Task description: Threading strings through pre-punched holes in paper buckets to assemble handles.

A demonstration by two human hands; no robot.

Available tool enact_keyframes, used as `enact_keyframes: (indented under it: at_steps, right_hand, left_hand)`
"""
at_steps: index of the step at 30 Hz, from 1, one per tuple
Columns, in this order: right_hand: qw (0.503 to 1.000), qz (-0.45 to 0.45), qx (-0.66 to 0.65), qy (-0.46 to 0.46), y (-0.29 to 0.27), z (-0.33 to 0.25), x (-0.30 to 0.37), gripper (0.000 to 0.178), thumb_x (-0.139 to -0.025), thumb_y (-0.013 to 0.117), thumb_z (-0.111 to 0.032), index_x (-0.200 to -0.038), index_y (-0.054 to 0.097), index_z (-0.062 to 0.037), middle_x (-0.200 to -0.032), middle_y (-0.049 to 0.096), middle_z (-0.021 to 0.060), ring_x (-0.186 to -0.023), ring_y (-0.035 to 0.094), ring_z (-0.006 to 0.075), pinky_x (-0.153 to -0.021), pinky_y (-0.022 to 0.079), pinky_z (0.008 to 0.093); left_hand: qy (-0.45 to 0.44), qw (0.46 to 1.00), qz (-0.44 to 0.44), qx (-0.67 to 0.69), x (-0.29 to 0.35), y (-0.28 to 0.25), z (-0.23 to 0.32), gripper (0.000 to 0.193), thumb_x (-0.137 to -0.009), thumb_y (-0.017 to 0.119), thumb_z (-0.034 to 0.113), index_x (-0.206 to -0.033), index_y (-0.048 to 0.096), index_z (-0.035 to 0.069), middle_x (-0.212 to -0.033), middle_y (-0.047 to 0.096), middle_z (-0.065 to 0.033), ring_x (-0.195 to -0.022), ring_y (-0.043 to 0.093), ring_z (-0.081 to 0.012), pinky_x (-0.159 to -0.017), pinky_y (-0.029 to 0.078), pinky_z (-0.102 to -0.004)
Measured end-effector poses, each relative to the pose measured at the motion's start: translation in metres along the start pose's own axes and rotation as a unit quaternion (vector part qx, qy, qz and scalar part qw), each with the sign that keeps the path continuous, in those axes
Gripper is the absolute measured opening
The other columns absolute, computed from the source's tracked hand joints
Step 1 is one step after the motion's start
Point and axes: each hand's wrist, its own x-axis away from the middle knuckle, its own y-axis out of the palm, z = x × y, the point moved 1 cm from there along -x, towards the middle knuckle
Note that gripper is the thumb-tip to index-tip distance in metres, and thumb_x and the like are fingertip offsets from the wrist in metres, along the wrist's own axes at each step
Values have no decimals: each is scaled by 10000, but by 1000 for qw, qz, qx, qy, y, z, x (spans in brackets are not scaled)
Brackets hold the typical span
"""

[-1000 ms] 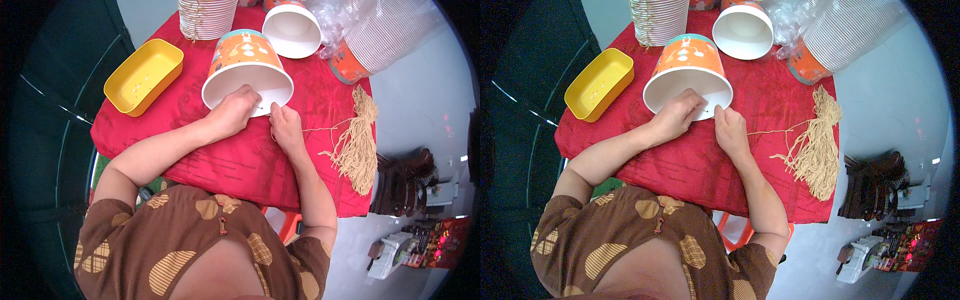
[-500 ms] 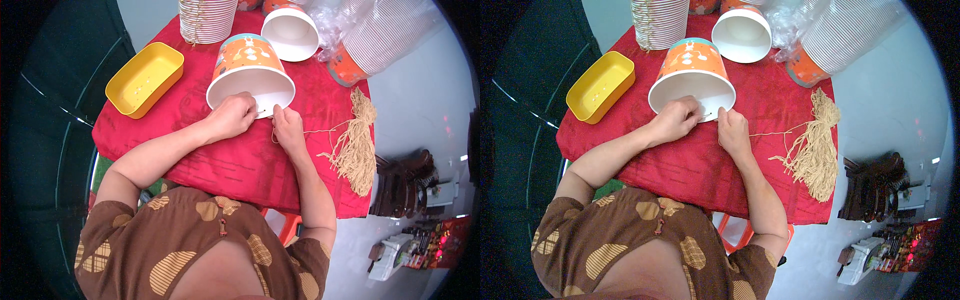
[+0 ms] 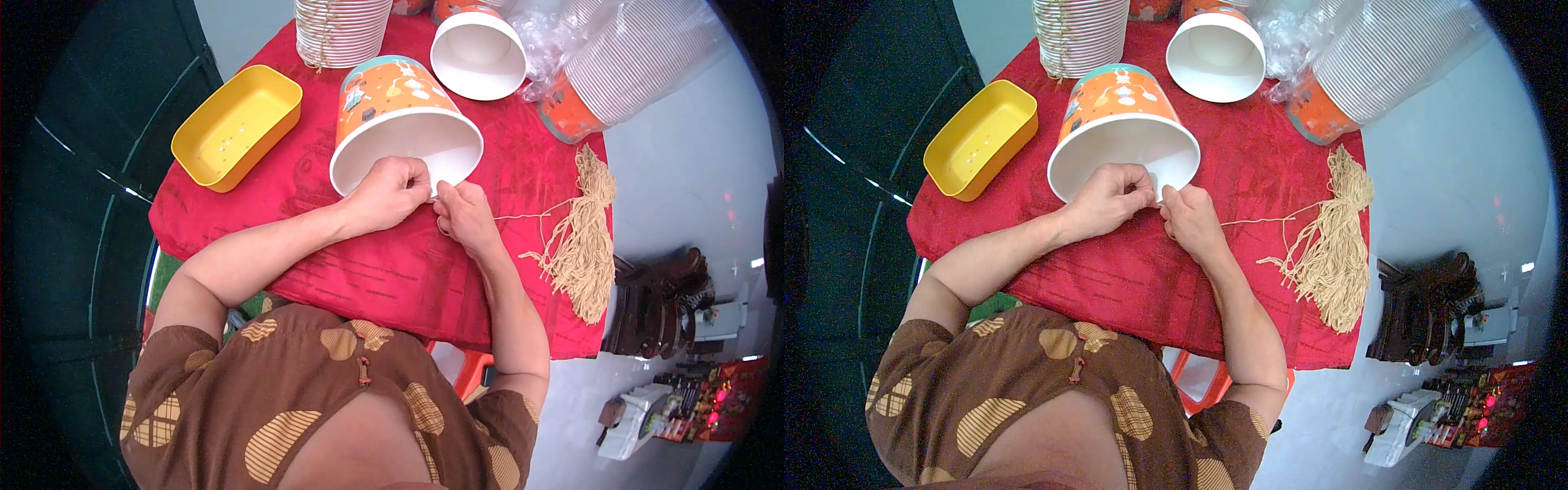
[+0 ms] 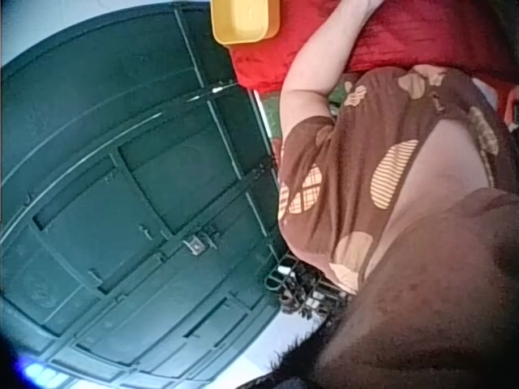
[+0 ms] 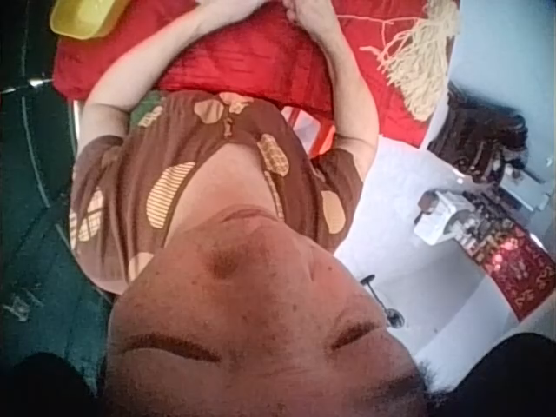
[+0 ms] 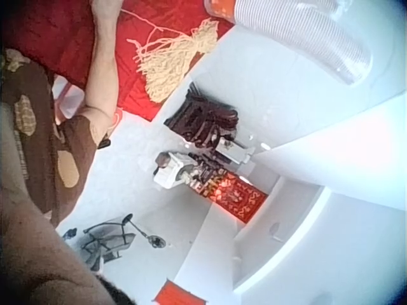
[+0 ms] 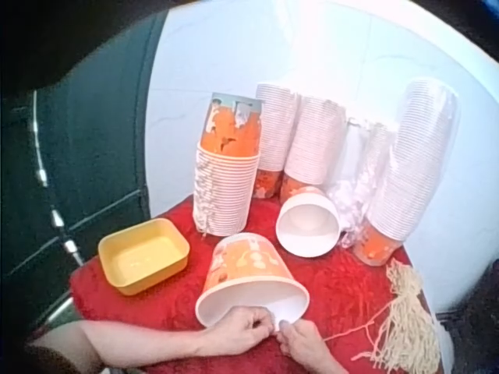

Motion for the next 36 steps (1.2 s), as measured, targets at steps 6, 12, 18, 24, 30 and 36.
enact_keyframes:
  at_steps: [6,12,18,24,30,36]
  right_hand:
    - [966,36,251,-61,-6,-2,1,266,-928,564,-182,-786,613,38,-645,563,128,-556,542,205,-519,412,347]
    - [909,-68,382,-154,-3,-22,18,200,-862,615,-147,-831,637,50,-745,632,252,-696,660,365,-621,500,420]
    - [906,-30,334,-260,4,-21,20,118,-842,635,-86,-813,633,28,-728,643,217,-652,663,342,-573,505,401]
    - [896,-11,327,-300,6,-23,22,60,-836,634,-63,-849,621,-5,-693,633,177,-600,650,325,-548,500,406]
    - [856,-38,375,-353,-1,-26,21,91,-783,606,1,-869,618,-24,-657,574,132,-542,591,280,-499,469,366]
    - [762,30,496,-416,0,-21,21,85,-776,626,-65,-857,618,-39,-657,534,127,-570,597,332,-496,498,415]
  left_hand:
    - [-54,995,-4,-81,-1,1,-9,132,-860,570,74,-785,602,-29,-730,620,-135,-706,593,-188,-656,475,-337]
    - [-25,995,-29,-97,4,1,-14,29,-831,615,11,-848,606,-12,-798,643,-111,-743,604,-171,-691,491,-328]
    - [3,993,-29,-116,8,2,-7,79,-798,654,21,-848,604,-16,-821,643,-163,-790,639,-273,-712,500,-368]
    - [23,993,2,-120,9,4,-10,86,-798,647,27,-843,600,-29,-824,641,-193,-798,638,-342,-712,498,-405]
    - [15,997,12,-81,10,3,-15,53,-810,606,9,-847,597,-28,-792,634,-177,-768,636,-315,-690,498,-390]
    - [5,998,7,-63,9,1,-12,32,-802,592,-6,-821,572,-23,-755,621,-162,-731,625,-282,-659,488,-377]
